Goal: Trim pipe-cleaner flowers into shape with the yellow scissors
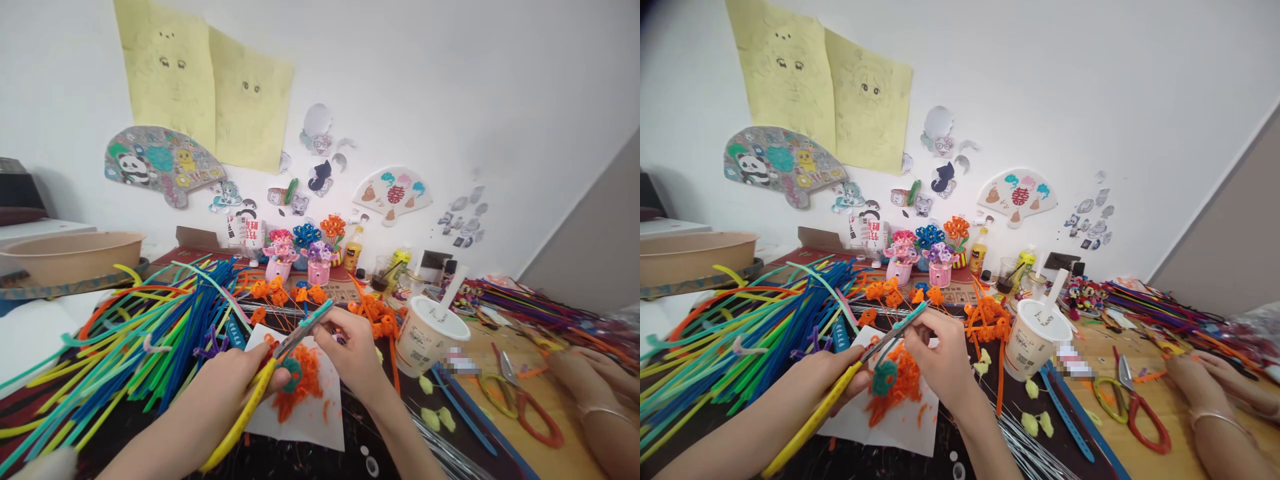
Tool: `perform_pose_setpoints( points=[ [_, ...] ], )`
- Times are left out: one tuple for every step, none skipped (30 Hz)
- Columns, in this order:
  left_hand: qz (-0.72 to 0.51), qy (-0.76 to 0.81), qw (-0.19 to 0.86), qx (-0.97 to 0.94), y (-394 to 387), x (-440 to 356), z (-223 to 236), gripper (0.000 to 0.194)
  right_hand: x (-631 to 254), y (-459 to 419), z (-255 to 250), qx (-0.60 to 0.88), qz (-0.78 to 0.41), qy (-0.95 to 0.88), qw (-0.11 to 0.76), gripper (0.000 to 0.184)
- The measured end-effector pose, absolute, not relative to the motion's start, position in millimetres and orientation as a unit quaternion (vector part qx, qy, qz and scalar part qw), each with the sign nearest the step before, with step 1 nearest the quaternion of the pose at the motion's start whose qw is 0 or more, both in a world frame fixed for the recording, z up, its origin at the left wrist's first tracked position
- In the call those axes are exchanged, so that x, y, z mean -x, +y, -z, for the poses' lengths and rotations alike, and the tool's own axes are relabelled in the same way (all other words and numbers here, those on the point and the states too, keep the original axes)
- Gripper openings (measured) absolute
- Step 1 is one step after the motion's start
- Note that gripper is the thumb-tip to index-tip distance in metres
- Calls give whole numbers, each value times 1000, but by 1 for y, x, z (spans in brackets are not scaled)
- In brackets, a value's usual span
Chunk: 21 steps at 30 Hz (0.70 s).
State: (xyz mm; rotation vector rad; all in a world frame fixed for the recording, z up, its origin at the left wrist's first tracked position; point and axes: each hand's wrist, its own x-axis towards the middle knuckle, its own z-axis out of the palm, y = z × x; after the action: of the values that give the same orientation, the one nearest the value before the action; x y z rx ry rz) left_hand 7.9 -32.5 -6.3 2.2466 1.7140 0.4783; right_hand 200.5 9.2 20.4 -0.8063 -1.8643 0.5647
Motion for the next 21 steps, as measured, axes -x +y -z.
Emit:
perform_pose_setpoints(
  points=[
    [-176,588,151,-775,-32,-9,9,36,-201,9,-21,330,-235,-769,495,18],
    [-187,585,161,-773,-32,-9,11,36,-201,9,-21,329,-237,-768,496,18],
    [-192,581,169,-773,-31,-10,12,36,-201,9,-21,328,-238,-767,498,18],
    [-191,579,173,-773,-31,-10,13,35,-200,9,-21,328,-240,-766,498,18],
    [-188,582,172,-773,-31,-11,13,36,-200,8,-21,329,-241,-765,499,18],
    [-182,588,171,-770,-30,-11,12,37,-200,8,-21,331,-242,-764,498,18],
    [-176,594,174,-765,-31,-12,10,38,-200,8,-21,332,-241,-764,498,18],
    [-169,600,182,-761,-31,-12,8,39,-200,8,-21,333,-239,-765,497,18],
    [-165,602,193,-757,-31,-13,6,40,-200,9,-20,334,-237,-765,497,18],
    [-164,602,203,-755,-32,-14,4,41,-200,9,-20,335,-234,-766,497,18],
    [-165,600,211,-754,-32,-15,3,41,-200,9,-20,335,-232,-767,497,18],
    [-169,598,212,-755,-33,-15,2,40,-201,9,-20,334,-229,-768,496,18],
    [-172,597,207,-756,-33,-16,2,40,-201,10,-19,333,-227,-769,496,18],
    [-174,597,196,-758,-34,-17,2,40,-201,10,-19,332,-224,-771,495,18],
    [-174,599,182,-760,-34,-17,2,41,-201,10,-19,332,-221,-771,496,19],
    [-172,601,169,-762,-33,-17,3,41,-201,10,-19,332,-218,-771,498,19],
    [-167,602,159,-765,-33,-17,4,42,-201,10,-20,332,-216,-770,499,19],
    [-160,601,153,-768,-32,-16,5,42,-201,10,-20,333,-214,-770,501,20],
    [-155,599,148,-772,-32,-16,5,41,-201,10,-20,333,-213,-770,501,20],
    [-148,596,145,-776,-32,-15,5,40,-201,11,-20,333,-214,-770,501,20],
    [-144,593,140,-780,-31,-14,5,39,-201,11,-20,334,-214,-770,501,20]
  ],
)
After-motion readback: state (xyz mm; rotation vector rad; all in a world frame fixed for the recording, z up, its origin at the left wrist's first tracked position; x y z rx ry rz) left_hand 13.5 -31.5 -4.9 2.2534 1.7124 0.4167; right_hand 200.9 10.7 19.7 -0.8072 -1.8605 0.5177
